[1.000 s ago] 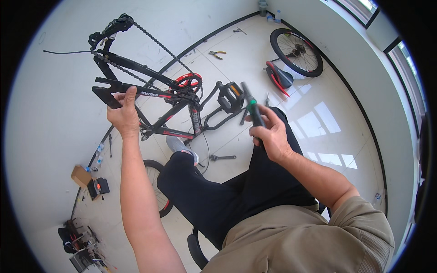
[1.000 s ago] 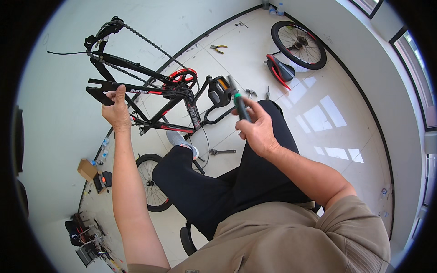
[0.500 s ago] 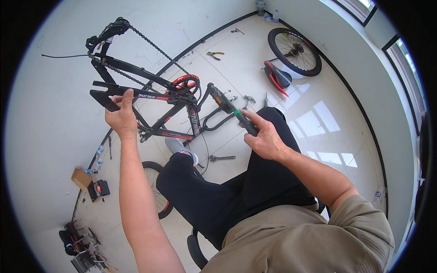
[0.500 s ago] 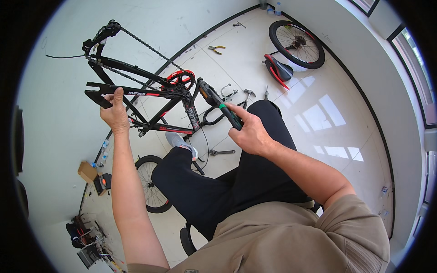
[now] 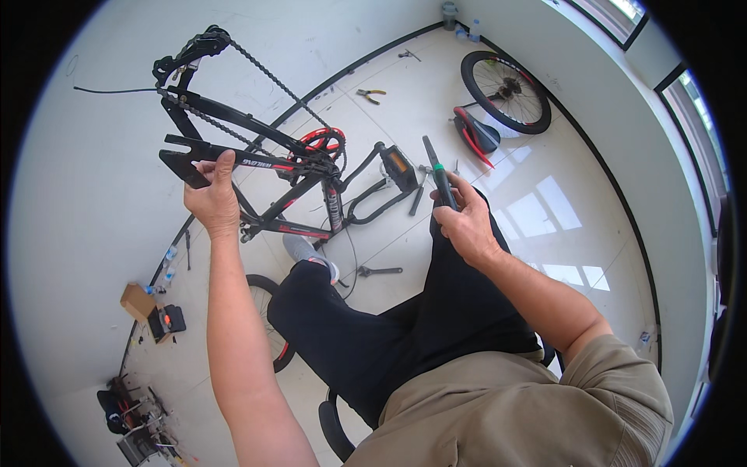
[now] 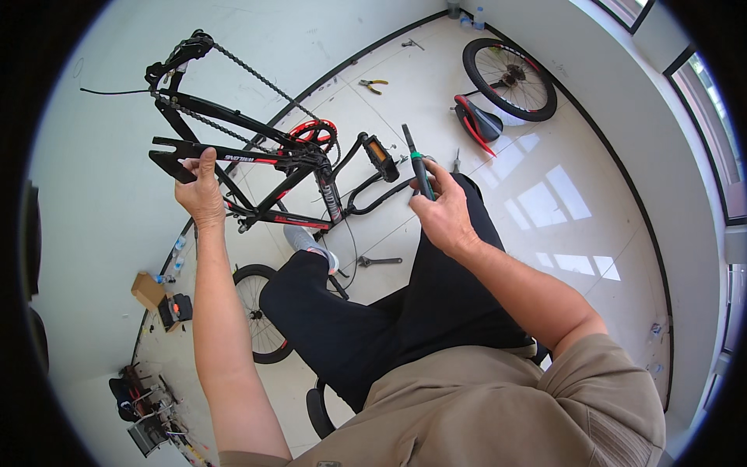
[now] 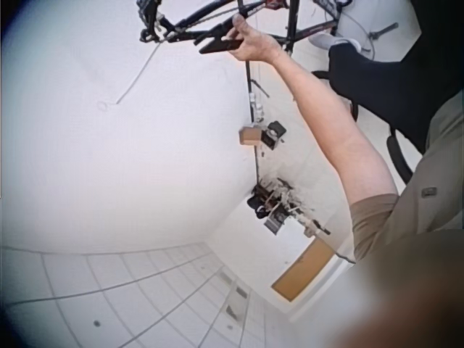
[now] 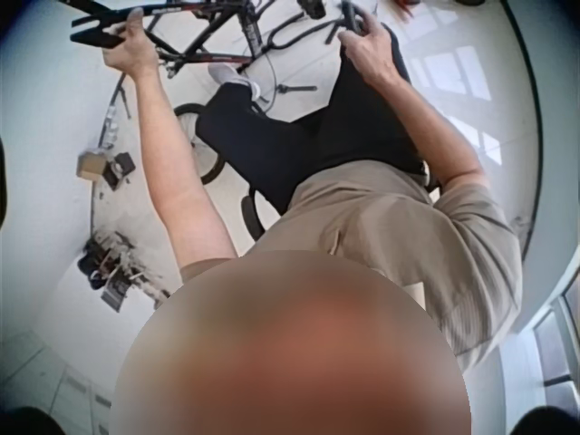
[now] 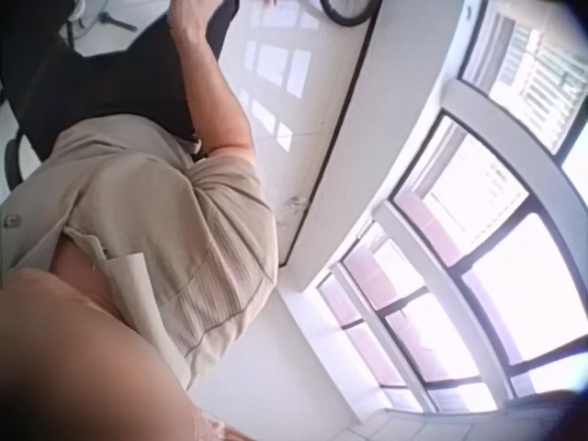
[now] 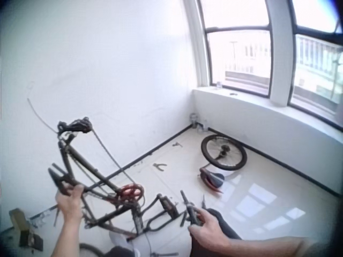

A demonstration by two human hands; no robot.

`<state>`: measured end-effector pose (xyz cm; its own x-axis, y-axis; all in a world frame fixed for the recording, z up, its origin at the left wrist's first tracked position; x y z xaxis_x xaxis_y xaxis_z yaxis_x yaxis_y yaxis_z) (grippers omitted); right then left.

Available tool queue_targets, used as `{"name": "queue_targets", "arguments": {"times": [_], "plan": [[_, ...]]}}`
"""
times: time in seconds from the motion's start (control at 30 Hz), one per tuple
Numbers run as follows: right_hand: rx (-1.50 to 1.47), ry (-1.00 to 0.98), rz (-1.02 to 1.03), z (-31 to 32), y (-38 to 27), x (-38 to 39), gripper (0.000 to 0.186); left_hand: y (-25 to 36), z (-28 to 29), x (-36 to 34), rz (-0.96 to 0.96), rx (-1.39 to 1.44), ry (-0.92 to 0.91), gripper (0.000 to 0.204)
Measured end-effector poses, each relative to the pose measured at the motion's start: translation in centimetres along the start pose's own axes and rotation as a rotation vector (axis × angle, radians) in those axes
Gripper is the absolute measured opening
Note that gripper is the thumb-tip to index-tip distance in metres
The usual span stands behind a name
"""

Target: The person uses pliers to adjust and manipulate the bicycle chain and derailleur on an inverted bicycle frame. They repeatedly reposition the chain and use the pliers to apply tension or make adjustments to the drivetrain components.

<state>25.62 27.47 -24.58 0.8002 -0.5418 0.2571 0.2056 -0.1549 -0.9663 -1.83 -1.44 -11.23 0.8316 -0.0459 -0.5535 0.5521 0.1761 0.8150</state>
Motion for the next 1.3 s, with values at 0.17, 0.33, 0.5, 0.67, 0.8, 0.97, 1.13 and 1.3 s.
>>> {"name": "queue_targets", "arguments": {"times": [0.17, 0.33, 0.5, 0.67, 0.8, 0.97, 1.13, 1.3], "plan": [[0.136, -0.141, 0.166, -1.6, 0.6, 1.7, 0.064, -0.5, 0.3, -0.3, -0.004, -0.045, 0.004, 0.041], [0.390, -0.361, 0.010, -4.0, 2.0, 3.0, 0.060, -0.4, 0.3, -0.1, 0.014, -0.049, -0.007, 0.041], [0.146, -0.301, 0.115, -3.1, -0.1, 3.0, 0.061, -0.6, 0.1, -0.1, 0.006, -0.014, -0.039, 0.038], [-0.174, -0.003, -0.011, -0.3, 0.1, 1.2, 0.067, -0.3, 0.0, -0.1, -0.012, -0.003, -0.018, 0.040], [-0.587, 0.004, -0.401, -0.1, 1.5, 0.6, 0.069, -0.5, 0.5, -0.1, 0.024, -0.076, -0.016, 0.040], [-0.374, -0.194, -0.247, -1.0, 0.2, 1.2, 0.071, -0.2, -0.2, 0.1, -0.001, 0.026, -0.008, 0.039], [0.066, -0.314, -0.015, -2.4, -1.2, 2.0, 0.066, -0.3, 0.4, -0.1, 0.018, -0.055, -0.002, 0.041], [0.361, -0.453, -0.015, -3.2, 0.3, 2.1, 0.061, -0.1, 0.1, 0.0, 0.014, -0.048, -0.003, 0.042]]}}
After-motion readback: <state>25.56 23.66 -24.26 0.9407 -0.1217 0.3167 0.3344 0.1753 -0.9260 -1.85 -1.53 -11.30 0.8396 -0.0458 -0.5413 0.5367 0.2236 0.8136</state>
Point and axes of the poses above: each hand's wrist, its own x-axis away from the middle knuckle, its own z-axis out of the back of the hand, y = z × x, the point moved 6 cm from there along -x, towards the middle knuckle, and after that the axes turned 1 degree about -y, right-handed, at the moved point
